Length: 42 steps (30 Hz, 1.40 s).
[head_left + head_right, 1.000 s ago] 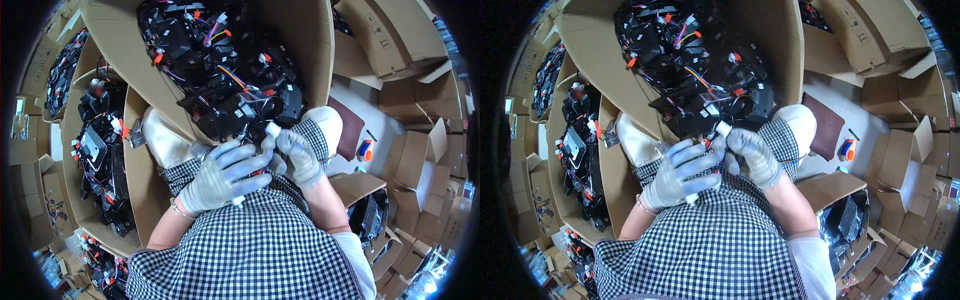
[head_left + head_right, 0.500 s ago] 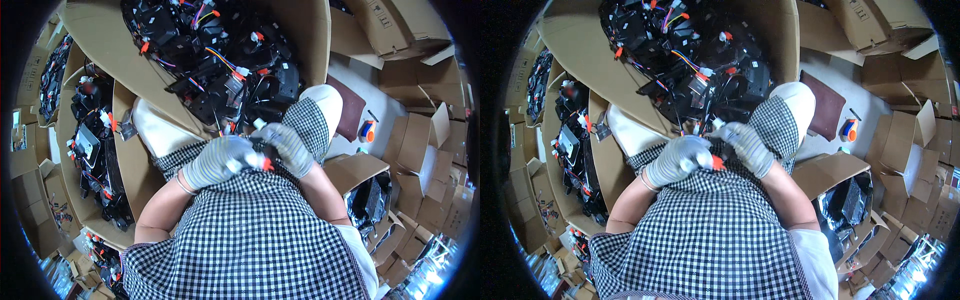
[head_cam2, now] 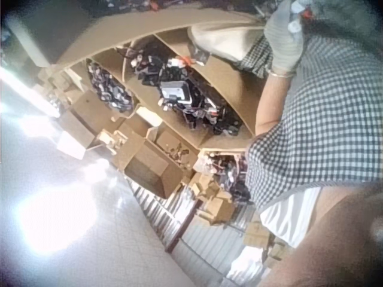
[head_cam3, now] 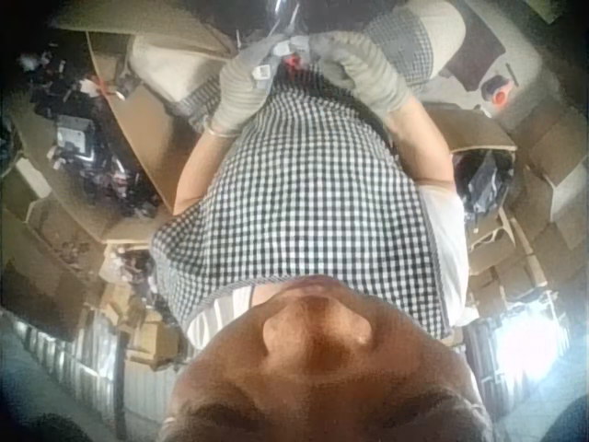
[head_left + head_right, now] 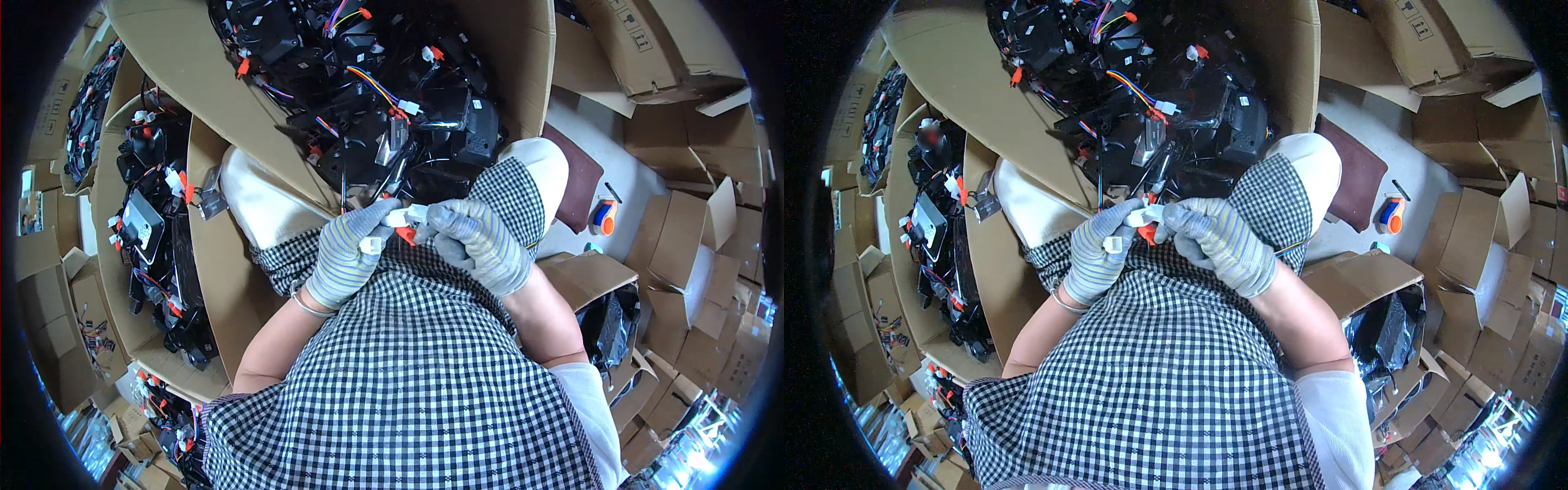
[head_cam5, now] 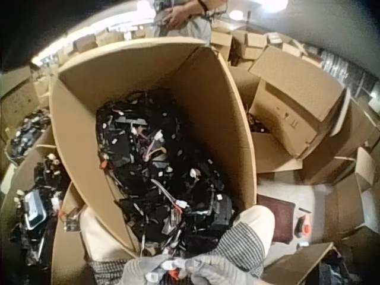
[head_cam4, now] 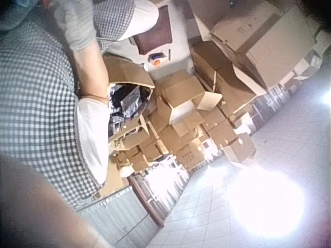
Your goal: Sorting and untangling electronic cable assemblies from plastic housings in a warehouse environment.
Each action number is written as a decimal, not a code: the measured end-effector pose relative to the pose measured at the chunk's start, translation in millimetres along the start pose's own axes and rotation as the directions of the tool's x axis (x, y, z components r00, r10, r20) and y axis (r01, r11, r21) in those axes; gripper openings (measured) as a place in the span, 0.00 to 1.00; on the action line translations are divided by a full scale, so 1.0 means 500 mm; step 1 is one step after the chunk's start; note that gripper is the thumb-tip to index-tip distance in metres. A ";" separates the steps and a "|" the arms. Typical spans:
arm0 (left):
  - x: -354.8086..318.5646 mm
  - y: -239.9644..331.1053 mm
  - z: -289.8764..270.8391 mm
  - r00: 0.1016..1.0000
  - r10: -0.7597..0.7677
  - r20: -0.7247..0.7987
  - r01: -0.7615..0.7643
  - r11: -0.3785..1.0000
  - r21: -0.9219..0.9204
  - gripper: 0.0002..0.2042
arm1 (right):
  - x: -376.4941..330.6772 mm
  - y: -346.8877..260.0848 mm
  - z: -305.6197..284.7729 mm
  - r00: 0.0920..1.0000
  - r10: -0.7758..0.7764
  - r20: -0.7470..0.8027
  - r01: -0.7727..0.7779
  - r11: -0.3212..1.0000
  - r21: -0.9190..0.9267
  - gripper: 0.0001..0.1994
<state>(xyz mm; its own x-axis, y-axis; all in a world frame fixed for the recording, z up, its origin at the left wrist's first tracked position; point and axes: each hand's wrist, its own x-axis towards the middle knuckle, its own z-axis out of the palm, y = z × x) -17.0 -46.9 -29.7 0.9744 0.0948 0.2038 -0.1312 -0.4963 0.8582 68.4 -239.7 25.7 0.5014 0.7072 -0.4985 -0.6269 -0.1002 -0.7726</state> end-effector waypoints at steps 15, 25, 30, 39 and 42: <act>-0.003 -0.012 -0.044 0.822 -0.188 0.538 0.454 0.786 -0.420 0.20 | 0.025 0.113 -0.004 0.994 0.082 0.078 -0.084 0.996 0.026 0.19; -0.022 -0.040 -0.039 0.769 -0.338 0.543 0.574 0.738 -0.353 0.18 | 0.067 0.100 -0.008 0.982 0.159 0.100 -0.151 0.985 -0.080 0.18; -0.012 -0.048 -0.044 0.914 -0.135 0.382 0.286 0.883 -0.373 0.11 | 0.133 0.003 -0.047 0.871 -0.456 0.181 0.490 0.829 -0.270 0.14; -0.001 -0.018 -0.049 0.928 -0.108 0.357 0.175 0.972 -0.158 0.19 | 0.426 0.052 -0.189 0.848 -0.528 0.051 0.208 0.243 -0.947 0.16; -0.051 -0.006 -0.068 0.959 -0.184 0.217 0.244 0.924 -0.294 0.18 | 0.333 0.007 -0.115 0.901 -0.374 -0.219 0.123 0.705 -0.698 0.19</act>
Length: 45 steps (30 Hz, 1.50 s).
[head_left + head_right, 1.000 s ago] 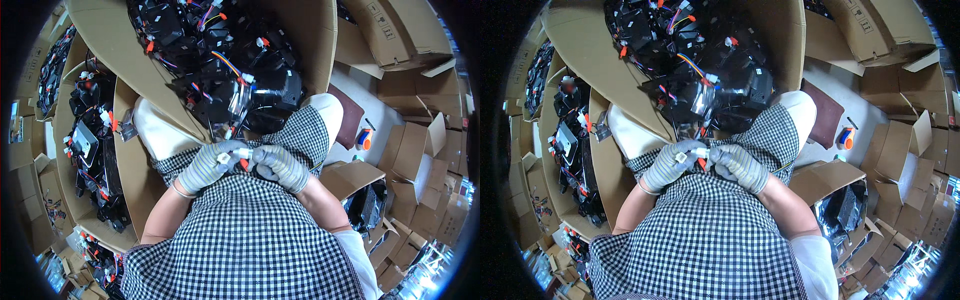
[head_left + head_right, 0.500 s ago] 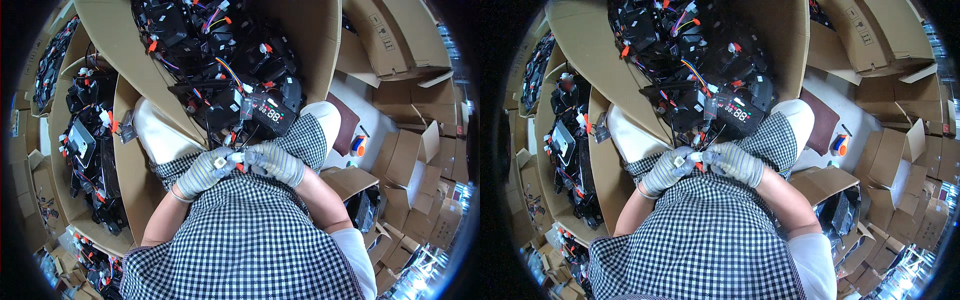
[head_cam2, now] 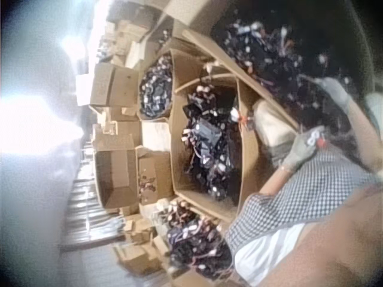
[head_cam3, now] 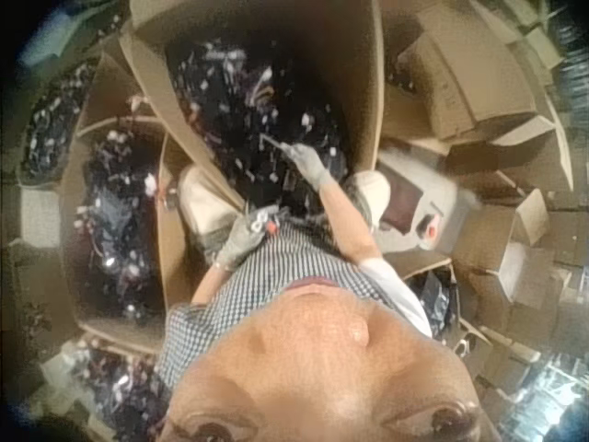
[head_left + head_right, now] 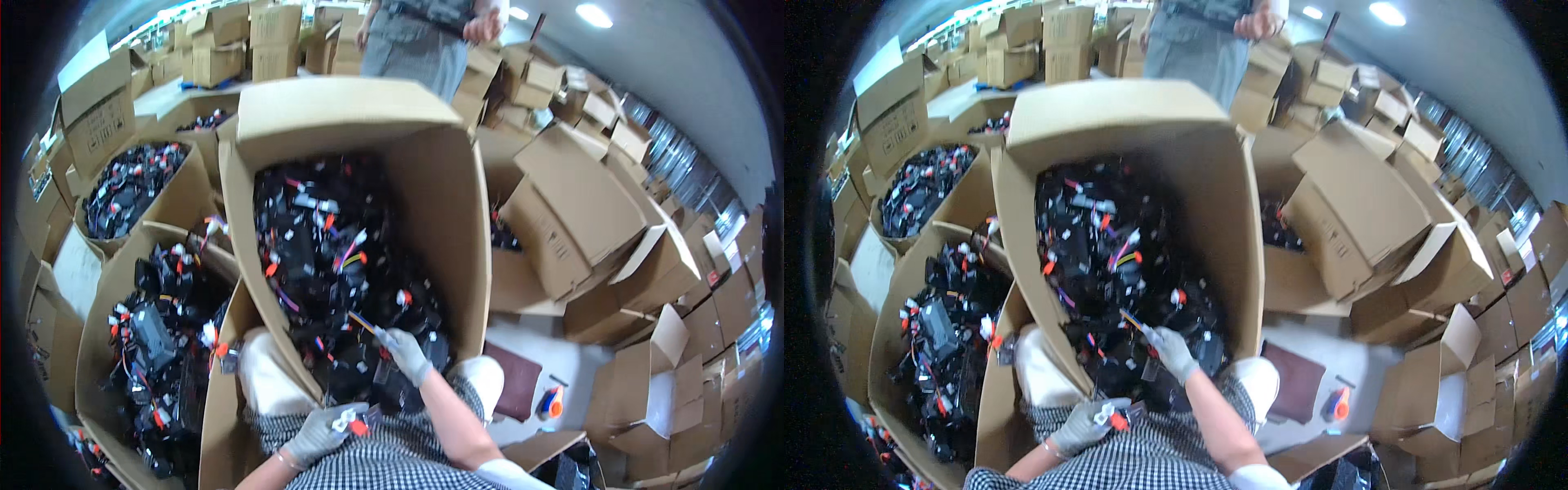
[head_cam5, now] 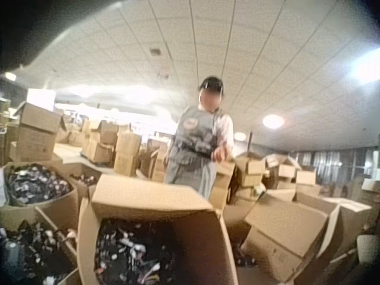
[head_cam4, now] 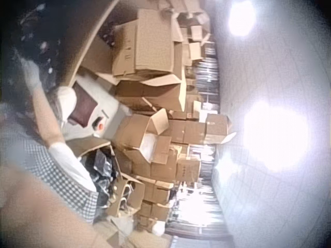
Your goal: Sorting and untangling electronic cable assemblies from plastic housings in a warehouse environment.
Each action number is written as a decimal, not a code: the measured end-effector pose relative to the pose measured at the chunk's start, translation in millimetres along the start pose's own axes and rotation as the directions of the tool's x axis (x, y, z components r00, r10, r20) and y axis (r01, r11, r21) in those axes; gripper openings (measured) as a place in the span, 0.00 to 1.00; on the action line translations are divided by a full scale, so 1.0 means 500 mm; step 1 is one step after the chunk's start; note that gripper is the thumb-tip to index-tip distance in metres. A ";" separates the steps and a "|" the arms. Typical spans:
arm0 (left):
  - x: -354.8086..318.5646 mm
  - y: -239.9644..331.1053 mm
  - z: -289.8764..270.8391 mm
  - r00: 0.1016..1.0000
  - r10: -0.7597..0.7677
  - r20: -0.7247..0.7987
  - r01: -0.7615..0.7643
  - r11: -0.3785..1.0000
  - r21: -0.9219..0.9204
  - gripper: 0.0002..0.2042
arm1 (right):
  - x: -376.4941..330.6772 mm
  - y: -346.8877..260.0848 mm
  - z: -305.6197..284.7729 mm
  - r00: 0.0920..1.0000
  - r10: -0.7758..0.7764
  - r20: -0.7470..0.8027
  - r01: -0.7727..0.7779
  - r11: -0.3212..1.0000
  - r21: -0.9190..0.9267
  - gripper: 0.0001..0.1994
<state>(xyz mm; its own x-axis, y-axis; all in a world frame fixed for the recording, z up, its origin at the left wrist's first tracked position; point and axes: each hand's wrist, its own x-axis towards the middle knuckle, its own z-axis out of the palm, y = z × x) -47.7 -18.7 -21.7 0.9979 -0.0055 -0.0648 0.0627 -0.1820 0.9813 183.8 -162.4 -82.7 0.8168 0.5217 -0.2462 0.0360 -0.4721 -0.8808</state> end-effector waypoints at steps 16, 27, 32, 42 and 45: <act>0.130 0.099 -0.016 0.852 0.254 0.457 -0.461 0.779 0.425 0.30 | -0.315 -0.114 -0.059 0.847 -0.479 0.231 0.366 0.841 0.399 0.13; 0.074 0.048 -0.032 0.990 -0.015 -0.139 -0.064 0.835 -0.547 0.23 | -0.275 -0.144 -0.072 0.985 -0.159 0.070 0.142 0.969 0.200 0.19; 0.072 0.034 -0.036 0.977 -0.146 -0.158 0.055 0.880 -0.472 0.21 | -0.247 -0.152 -0.038 0.979 -0.170 0.111 0.155 0.979 0.135 0.16; 0.063 -0.023 -0.033 0.994 -0.100 -0.043 0.080 0.938 -0.336 0.26 | -0.234 -0.187 -0.045 0.816 -0.380 0.436 0.575 0.450 -0.683 0.09; 0.064 -0.027 -0.036 0.997 -0.074 0.005 0.073 0.966 -0.247 0.27 | -0.242 -0.188 -0.048 0.696 -0.461 0.551 0.680 0.178 -0.711 0.08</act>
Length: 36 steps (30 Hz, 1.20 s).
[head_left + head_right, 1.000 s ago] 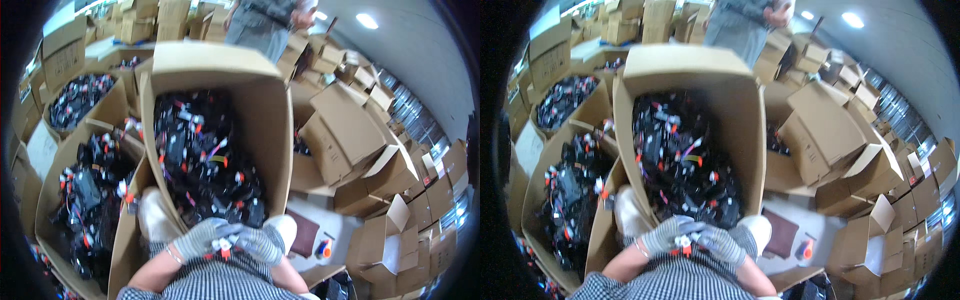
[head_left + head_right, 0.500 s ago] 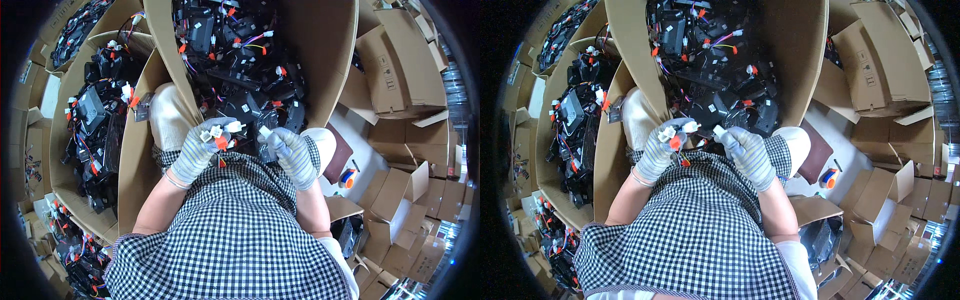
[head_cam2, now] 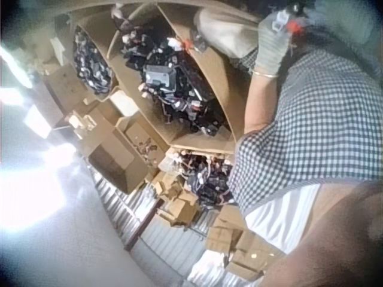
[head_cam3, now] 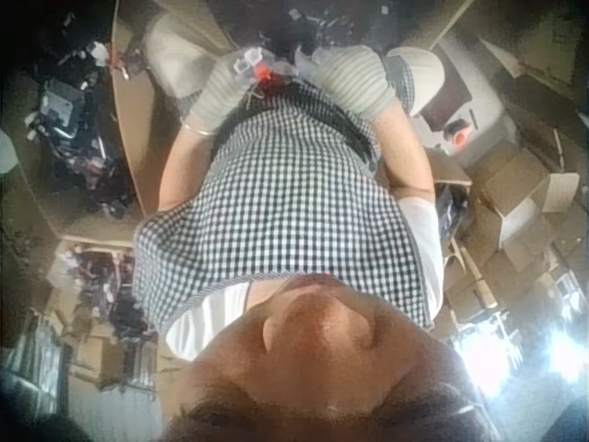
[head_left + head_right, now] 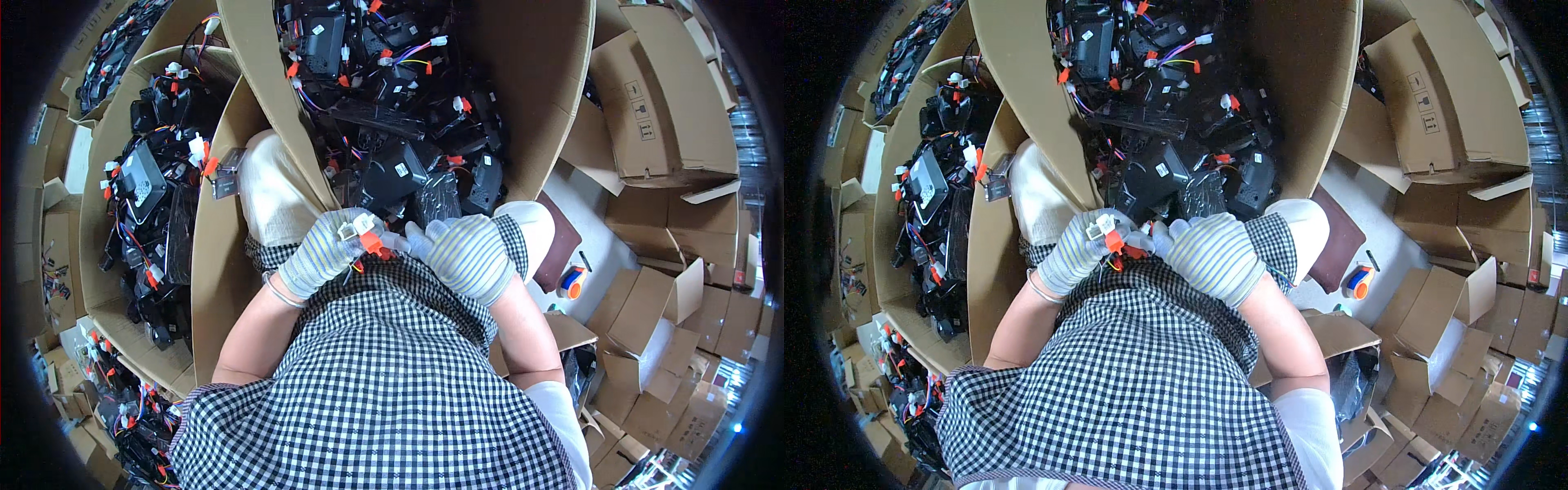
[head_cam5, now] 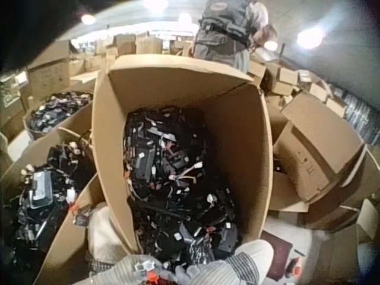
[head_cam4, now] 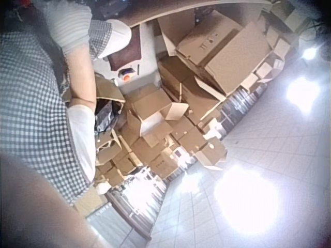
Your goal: Sorting and untangling electronic cable assemblies from plastic housings in a warehouse environment.
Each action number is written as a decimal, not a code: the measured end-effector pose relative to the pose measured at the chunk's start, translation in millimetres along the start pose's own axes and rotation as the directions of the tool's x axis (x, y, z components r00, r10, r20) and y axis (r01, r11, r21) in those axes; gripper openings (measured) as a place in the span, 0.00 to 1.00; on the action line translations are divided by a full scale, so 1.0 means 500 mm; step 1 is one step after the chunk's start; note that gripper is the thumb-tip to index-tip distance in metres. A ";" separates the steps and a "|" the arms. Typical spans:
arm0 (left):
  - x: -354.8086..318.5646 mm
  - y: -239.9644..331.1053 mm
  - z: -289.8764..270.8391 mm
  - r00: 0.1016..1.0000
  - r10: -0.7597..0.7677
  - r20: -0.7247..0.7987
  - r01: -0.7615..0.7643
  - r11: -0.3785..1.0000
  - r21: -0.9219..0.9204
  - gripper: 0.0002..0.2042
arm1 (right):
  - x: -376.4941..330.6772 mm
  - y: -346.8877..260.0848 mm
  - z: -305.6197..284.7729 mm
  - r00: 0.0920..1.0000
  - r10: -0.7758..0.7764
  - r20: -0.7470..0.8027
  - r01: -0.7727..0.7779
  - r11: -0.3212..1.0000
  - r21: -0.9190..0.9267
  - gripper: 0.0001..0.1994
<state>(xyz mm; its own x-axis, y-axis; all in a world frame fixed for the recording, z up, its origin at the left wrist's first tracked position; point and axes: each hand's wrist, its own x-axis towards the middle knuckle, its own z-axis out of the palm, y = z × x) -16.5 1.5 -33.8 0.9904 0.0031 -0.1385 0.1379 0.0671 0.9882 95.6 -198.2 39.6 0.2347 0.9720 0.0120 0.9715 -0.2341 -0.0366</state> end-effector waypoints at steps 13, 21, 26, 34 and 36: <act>-0.013 -0.019 0.009 0.996 -0.047 0.070 0.043 0.998 0.048 0.17 | 0.002 -0.030 0.039 0.991 -0.062 0.122 0.050 0.994 0.101 0.08; -0.011 0.014 -0.011 0.967 -0.139 0.216 0.202 0.931 -0.306 0.22 | 0.049 0.002 0.009 0.958 0.049 0.284 -0.094 0.985 0.147 0.06; -0.017 -0.015 -0.005 0.992 0.035 0.120 -0.004 0.969 -0.249 0.15 | 0.125 0.097 -0.045 0.842 0.505 -0.190 -0.312 0.743 0.592 0.06; 0.006 -0.025 0.012 0.980 0.162 0.117 -0.127 0.957 -0.262 0.08 | 0.190 0.193 0.098 0.625 0.761 0.173 -0.026 -0.200 0.979 0.17; 0.014 0.007 0.006 0.986 0.132 0.103 -0.092 0.941 -0.325 0.07 | 0.184 0.199 0.045 0.572 0.818 -0.056 0.106 -0.006 0.994 0.21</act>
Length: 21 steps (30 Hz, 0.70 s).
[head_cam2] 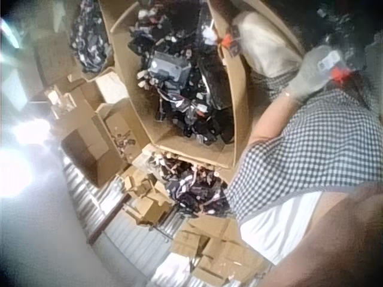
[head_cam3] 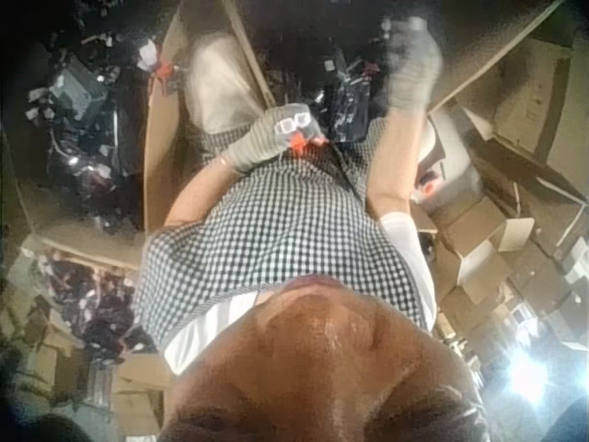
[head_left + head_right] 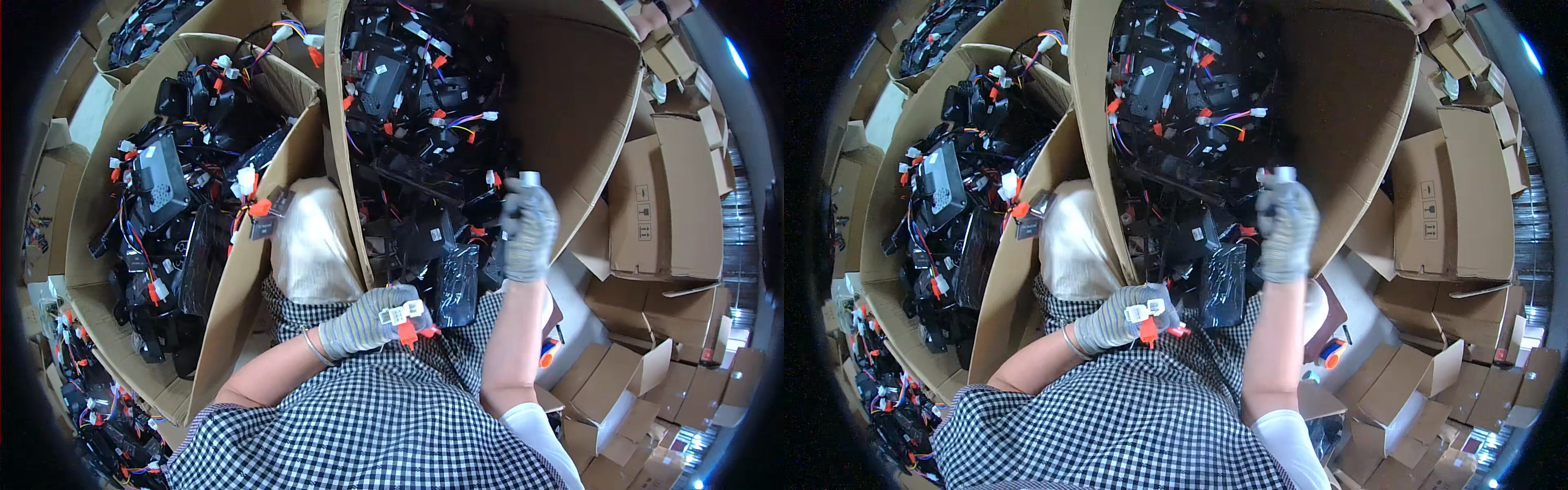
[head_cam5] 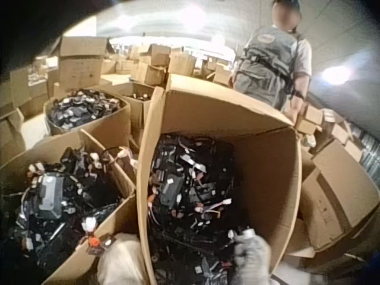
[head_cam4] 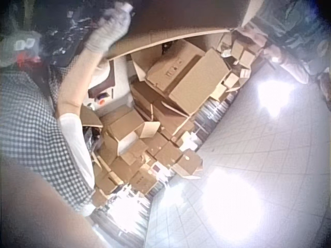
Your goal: Sorting and untangling electronic cable assemblies from plastic housings in a warehouse environment.
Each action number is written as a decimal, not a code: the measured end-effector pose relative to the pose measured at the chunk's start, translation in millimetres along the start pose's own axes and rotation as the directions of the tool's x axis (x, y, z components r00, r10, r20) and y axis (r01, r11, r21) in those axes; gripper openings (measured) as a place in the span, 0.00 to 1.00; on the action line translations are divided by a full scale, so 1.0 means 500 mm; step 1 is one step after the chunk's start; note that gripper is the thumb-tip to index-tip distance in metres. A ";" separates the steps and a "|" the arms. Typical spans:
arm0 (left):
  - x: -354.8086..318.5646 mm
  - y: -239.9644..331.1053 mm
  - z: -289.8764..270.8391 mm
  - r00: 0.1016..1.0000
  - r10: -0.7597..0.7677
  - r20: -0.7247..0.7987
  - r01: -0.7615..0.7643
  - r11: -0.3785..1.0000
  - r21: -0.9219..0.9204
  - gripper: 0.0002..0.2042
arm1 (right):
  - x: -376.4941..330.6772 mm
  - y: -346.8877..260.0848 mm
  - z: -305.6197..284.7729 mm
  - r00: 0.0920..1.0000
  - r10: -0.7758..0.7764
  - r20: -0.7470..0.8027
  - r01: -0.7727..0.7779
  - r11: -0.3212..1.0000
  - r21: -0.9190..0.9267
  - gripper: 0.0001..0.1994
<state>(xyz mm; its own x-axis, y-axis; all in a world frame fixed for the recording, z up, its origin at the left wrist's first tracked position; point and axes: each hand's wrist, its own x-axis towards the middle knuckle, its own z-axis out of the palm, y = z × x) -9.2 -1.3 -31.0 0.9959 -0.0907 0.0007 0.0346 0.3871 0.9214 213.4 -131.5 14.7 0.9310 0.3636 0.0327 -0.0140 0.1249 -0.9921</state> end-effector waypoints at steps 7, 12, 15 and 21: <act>0.092 0.078 -0.003 0.911 0.353 -0.212 -0.338 0.935 0.105 0.07 | -0.059 -0.240 -0.116 0.716 -0.541 -0.442 0.445 0.841 -0.308 0.23; 0.186 0.186 0.011 0.793 0.548 -0.265 -0.591 0.798 -0.118 0.07 | -0.126 -0.196 -0.107 0.882 -0.265 -0.389 0.046 0.871 -0.489 0.15; 0.157 0.290 0.018 0.813 0.498 -0.302 -0.548 0.830 -0.106 0.08 | -0.085 0.035 -0.163 0.982 0.123 0.140 0.109 0.227 -0.968 0.11; 0.074 0.407 -0.066 0.134 0.990 -0.039 -0.120 0.055 0.991 0.22 | -0.093 0.210 -0.192 0.960 0.245 0.135 0.151 -0.044 -0.988 0.16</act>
<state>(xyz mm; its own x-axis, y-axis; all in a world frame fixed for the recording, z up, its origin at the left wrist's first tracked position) 37.5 104.6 143.7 0.1710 0.4067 0.8974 -0.2008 -0.8773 0.4358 203.4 -224.0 -102.7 0.8409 0.5046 -0.1953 0.5011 -0.8625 -0.0708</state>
